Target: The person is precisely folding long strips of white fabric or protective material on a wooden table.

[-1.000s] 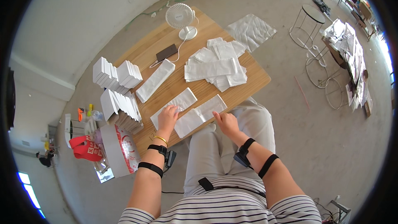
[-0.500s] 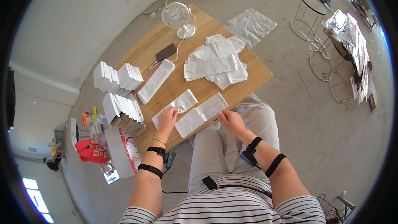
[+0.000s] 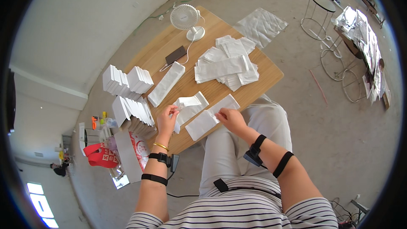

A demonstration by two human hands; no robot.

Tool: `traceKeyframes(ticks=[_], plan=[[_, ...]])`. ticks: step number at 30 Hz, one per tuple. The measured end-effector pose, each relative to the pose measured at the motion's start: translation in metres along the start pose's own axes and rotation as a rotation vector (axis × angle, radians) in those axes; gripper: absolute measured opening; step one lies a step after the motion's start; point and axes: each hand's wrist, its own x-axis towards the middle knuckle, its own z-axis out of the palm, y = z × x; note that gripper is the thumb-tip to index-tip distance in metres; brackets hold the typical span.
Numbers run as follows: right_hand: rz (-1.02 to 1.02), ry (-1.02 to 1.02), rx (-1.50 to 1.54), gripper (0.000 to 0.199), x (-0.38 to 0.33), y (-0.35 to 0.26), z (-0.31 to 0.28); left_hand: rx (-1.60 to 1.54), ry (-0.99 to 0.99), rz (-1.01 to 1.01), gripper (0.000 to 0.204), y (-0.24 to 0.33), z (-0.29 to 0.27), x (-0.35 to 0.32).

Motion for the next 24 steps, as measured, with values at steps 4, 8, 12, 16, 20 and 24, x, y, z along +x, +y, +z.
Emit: traceKeyframes(ticks=[4, 8, 12, 16, 20, 24], plan=[[0.264, -0.22, 0.567, 0.042, 0.02, -0.018, 0.028, 0.024, 0.023, 0.086, 0.018, 0.031, -0.03, -0.008], [0.473, -0.439, 1.079, 0.048, 0.027, -0.052, 0.035, 0.122, 0.051, 0.257, 0.016, 0.058, -0.062, -0.031], [0.326, -0.376, 1.049, 0.039, 0.023, -0.055, 0.04, 0.315, 0.065, 0.459, 0.017, 0.073, -0.09, -0.056], [0.155, -0.323, 0.758, 0.023, 0.016, -0.067, 0.046, 0.382, 0.086, 0.491, 0.024, 0.071, -0.107, -0.087], [-0.045, -0.216, 0.496, 0.028, 0.002, -0.101, 0.043, 0.266, 0.202, 0.36, 0.036, 0.095, -0.096, -0.115], [-0.18, -0.194, 0.326, 0.035, -0.009, -0.129, 0.036, 0.028, 0.328, 0.205, 0.044, 0.114, -0.072, -0.126]])
